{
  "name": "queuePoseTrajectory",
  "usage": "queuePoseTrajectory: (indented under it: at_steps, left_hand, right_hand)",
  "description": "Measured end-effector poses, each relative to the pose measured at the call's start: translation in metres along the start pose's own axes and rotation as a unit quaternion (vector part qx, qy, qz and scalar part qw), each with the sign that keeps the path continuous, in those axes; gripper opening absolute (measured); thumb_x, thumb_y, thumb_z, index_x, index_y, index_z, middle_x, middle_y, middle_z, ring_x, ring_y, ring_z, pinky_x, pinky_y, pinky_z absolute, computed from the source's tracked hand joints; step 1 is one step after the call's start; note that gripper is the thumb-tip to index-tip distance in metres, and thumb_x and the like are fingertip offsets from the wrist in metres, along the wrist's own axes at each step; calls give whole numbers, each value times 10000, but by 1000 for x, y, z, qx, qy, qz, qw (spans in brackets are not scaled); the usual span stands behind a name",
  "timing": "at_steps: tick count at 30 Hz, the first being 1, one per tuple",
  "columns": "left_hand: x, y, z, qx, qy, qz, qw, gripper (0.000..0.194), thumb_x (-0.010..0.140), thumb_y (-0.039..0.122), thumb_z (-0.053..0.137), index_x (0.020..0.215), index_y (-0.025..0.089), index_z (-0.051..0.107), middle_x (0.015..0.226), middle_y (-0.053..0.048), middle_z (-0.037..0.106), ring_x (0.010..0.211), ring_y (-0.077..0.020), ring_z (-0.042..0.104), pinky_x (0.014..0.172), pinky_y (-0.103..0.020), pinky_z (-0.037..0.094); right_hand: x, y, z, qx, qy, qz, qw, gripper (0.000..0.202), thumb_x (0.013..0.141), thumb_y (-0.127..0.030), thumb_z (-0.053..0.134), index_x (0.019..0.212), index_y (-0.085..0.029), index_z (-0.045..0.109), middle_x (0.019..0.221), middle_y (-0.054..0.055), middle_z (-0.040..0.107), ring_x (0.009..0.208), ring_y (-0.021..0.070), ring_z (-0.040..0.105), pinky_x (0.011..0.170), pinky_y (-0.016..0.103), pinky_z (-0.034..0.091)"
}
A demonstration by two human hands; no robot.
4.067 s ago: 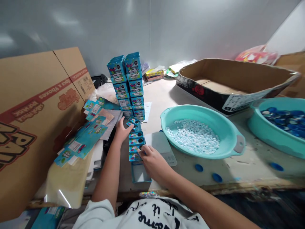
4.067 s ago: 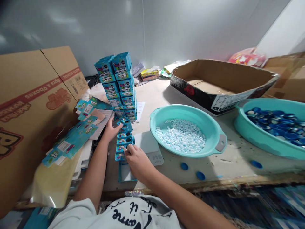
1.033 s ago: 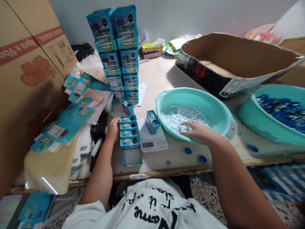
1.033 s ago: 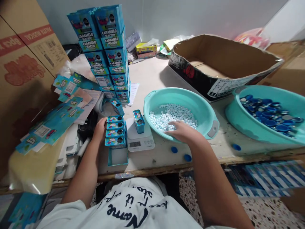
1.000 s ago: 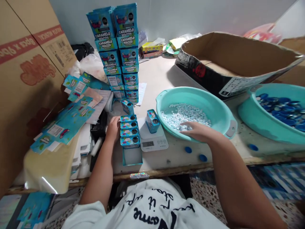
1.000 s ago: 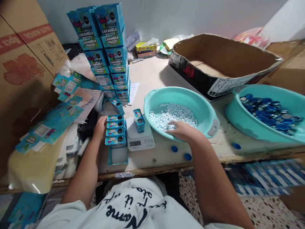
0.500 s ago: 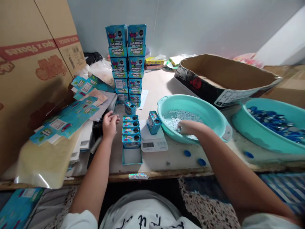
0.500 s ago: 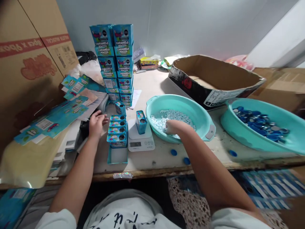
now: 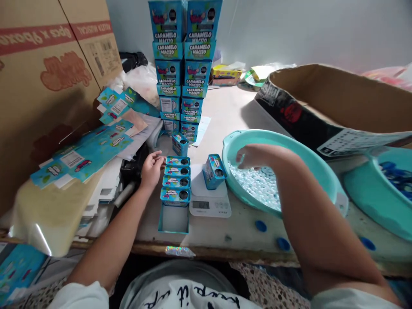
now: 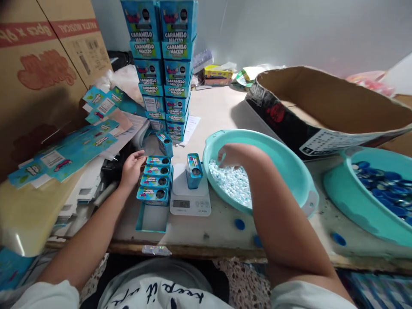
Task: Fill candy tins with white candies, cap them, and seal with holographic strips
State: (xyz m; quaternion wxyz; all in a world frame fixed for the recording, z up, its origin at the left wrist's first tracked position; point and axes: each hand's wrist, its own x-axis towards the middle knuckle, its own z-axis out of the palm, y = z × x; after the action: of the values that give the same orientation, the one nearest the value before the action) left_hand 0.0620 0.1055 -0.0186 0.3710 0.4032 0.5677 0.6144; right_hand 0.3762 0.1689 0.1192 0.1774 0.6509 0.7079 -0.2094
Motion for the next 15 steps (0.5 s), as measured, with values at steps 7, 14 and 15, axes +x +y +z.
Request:
queuePoseTrajectory:
  at_steps: [7, 14, 15]
  left_hand:
    - [-19, 24, -4, 92, 3, 123, 988, 301, 902, 430, 589, 1074, 189, 646, 972, -74, 735, 912, -214, 713, 842, -348, 589]
    - [-28, 58, -28, 269, -19, 408, 872, 199, 957, 325, 517, 1004, 215, 675, 953, -73, 740, 939, -222, 703, 927, -374, 551]
    - [-30, 65, -26, 268, -13, 425, 865, 194, 964, 317, 512, 1006, 215, 672, 951, -70, 737, 938, -220, 701, 929, -373, 549]
  right_hand:
    - [-61, -32, 11, 60, 221, -176, 957, 376, 986, -457, 505, 1171, -208, 718, 1162, 124, 741, 971, 272, 690, 778, 355, 485]
    - [-80, -60, 75, 0, 297, -192, 935, 513, 912, -403, 660, 1364, -166, 618, 1122, 186, 763, 1127, 391, 645, 967, 499, 416]
    - [-76, -58, 79, 26, 309, -194, 931, 493, 909, -365, 657, 1360, -170, 623, 1095, 176, 769, 1124, 386, 649, 994, 522, 403]
